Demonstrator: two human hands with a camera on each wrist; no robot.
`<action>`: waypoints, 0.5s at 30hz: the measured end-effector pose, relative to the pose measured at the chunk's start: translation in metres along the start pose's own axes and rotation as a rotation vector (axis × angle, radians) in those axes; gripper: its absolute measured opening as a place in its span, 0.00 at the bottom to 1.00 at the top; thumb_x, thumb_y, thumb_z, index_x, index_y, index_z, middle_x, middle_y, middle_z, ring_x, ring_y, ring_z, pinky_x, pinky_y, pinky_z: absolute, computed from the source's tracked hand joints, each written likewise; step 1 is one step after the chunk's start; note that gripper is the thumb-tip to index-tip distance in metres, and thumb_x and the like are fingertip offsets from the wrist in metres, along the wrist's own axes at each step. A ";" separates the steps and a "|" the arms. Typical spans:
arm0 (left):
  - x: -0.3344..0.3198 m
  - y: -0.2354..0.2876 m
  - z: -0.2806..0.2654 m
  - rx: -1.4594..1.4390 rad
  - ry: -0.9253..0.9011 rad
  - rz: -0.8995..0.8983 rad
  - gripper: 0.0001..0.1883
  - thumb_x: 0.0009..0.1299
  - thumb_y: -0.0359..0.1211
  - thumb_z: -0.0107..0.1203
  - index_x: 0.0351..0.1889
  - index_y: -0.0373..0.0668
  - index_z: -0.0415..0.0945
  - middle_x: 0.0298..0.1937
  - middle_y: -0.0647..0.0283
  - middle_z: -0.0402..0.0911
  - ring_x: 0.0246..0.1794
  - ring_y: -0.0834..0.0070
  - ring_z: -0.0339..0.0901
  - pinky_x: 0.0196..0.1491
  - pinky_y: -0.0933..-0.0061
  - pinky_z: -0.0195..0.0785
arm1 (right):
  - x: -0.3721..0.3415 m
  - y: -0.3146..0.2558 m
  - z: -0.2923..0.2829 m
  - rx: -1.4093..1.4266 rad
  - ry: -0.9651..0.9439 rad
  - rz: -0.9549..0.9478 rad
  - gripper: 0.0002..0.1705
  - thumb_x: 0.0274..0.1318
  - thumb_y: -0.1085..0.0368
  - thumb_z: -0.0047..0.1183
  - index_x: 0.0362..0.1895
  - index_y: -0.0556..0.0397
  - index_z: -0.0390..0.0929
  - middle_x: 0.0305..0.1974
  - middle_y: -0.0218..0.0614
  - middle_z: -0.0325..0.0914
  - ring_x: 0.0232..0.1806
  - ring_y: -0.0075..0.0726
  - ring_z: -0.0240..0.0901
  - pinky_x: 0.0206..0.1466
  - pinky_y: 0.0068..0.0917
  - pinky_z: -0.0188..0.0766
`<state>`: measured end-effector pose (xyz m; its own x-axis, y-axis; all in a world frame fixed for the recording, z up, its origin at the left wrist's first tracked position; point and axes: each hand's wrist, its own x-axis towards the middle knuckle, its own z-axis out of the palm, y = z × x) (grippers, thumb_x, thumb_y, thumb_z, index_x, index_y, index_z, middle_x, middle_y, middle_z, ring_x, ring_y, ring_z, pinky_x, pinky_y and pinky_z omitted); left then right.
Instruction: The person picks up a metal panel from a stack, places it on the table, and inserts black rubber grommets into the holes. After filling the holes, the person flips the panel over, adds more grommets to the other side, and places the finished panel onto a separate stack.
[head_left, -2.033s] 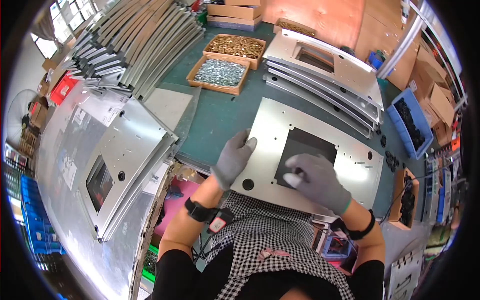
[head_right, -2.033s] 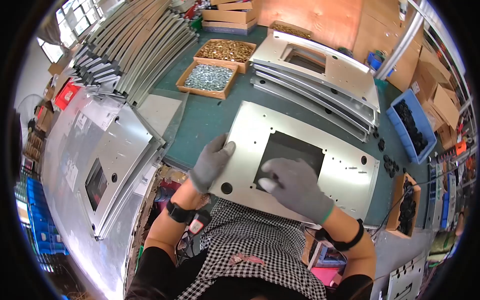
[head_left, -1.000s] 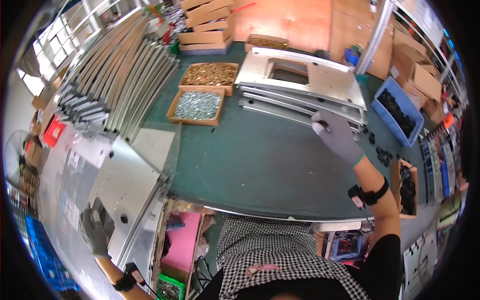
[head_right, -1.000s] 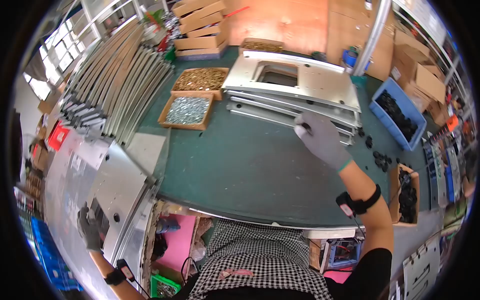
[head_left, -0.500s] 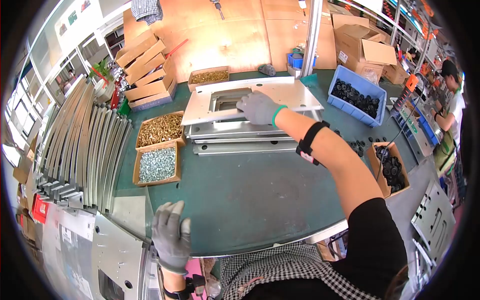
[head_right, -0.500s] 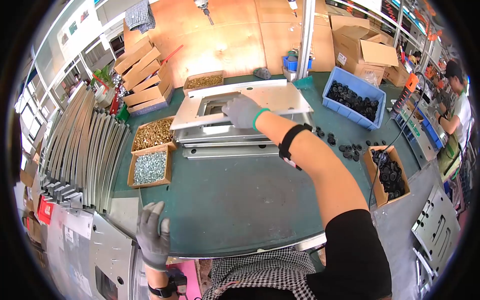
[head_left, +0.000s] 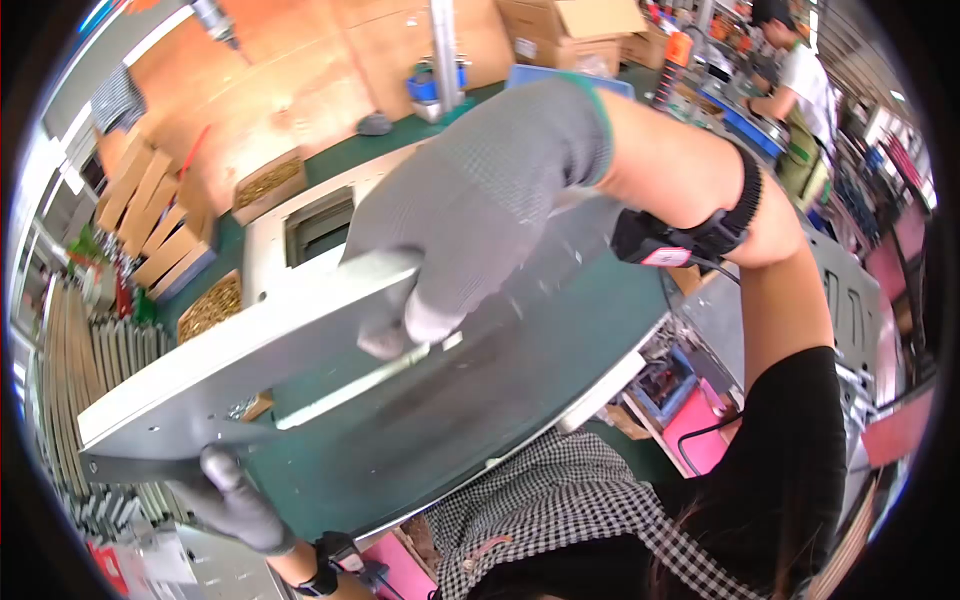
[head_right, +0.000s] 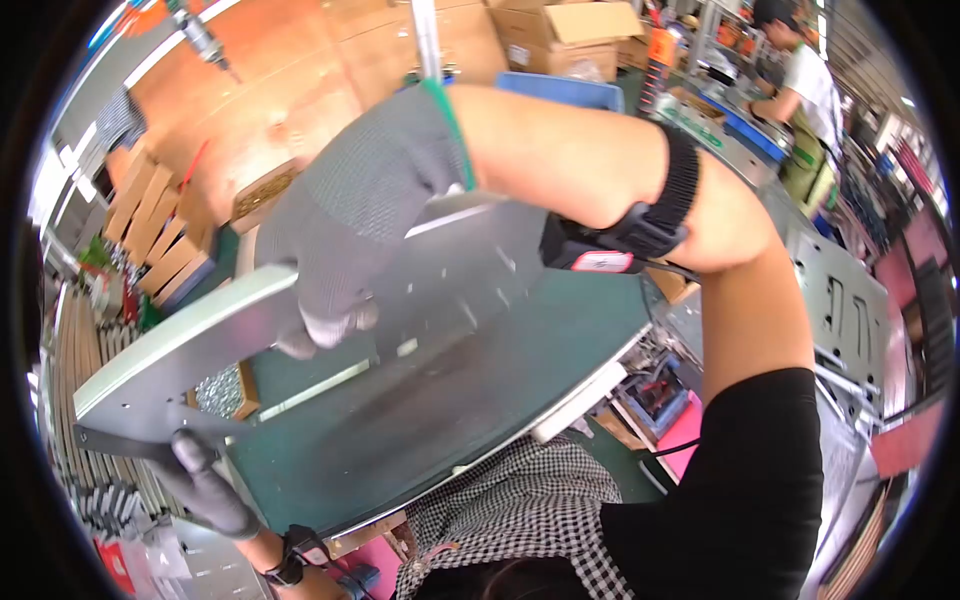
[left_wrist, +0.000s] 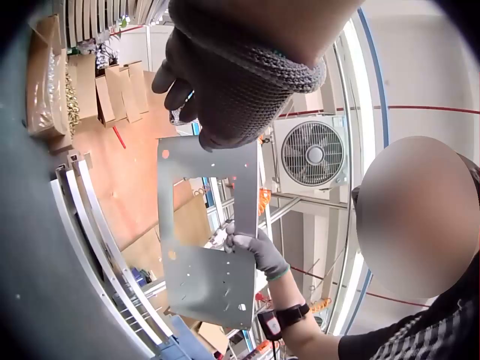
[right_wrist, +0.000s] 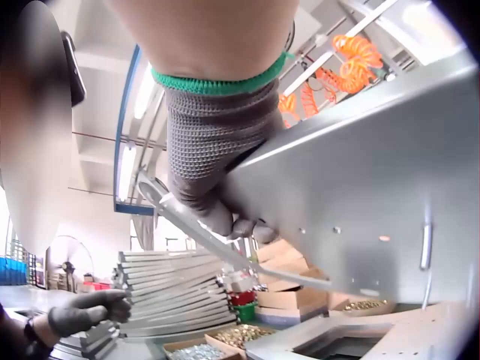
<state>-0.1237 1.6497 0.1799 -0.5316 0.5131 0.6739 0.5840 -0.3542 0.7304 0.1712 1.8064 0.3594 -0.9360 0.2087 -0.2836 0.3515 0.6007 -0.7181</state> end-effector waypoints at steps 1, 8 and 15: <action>-0.001 -0.012 -0.012 -0.100 -0.100 -0.073 0.35 0.76 0.51 0.50 0.67 0.30 0.60 0.60 0.55 0.71 0.57 0.69 0.68 0.63 0.65 0.60 | 0.000 0.014 0.006 0.068 -0.077 -0.017 0.21 0.55 0.55 0.58 0.46 0.58 0.80 0.35 0.31 0.80 0.36 0.26 0.75 0.41 0.27 0.72; -0.023 -0.017 0.019 -0.523 -0.485 -0.501 0.29 0.78 0.47 0.48 0.64 0.31 0.66 0.58 0.56 0.75 0.55 0.72 0.71 0.62 0.68 0.62 | -0.057 0.087 0.027 0.001 0.417 0.084 0.26 0.62 0.49 0.56 0.48 0.62 0.77 0.37 0.35 0.78 0.40 0.24 0.72 0.44 0.27 0.71; -0.054 -0.074 0.025 -0.416 -0.747 -0.898 0.28 0.77 0.50 0.45 0.62 0.35 0.68 0.53 0.58 0.79 0.49 0.69 0.79 0.51 0.68 0.74 | -0.227 0.206 0.075 -0.436 0.834 0.938 0.18 0.59 0.56 0.49 0.47 0.52 0.80 0.45 0.41 0.81 0.49 0.44 0.78 0.54 0.40 0.71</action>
<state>-0.1226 1.6678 0.0871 -0.0834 0.9737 -0.2119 -0.1182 0.2015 0.9723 0.4581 1.8251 0.2284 -0.1309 0.9910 0.0281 0.9781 0.1338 -0.1597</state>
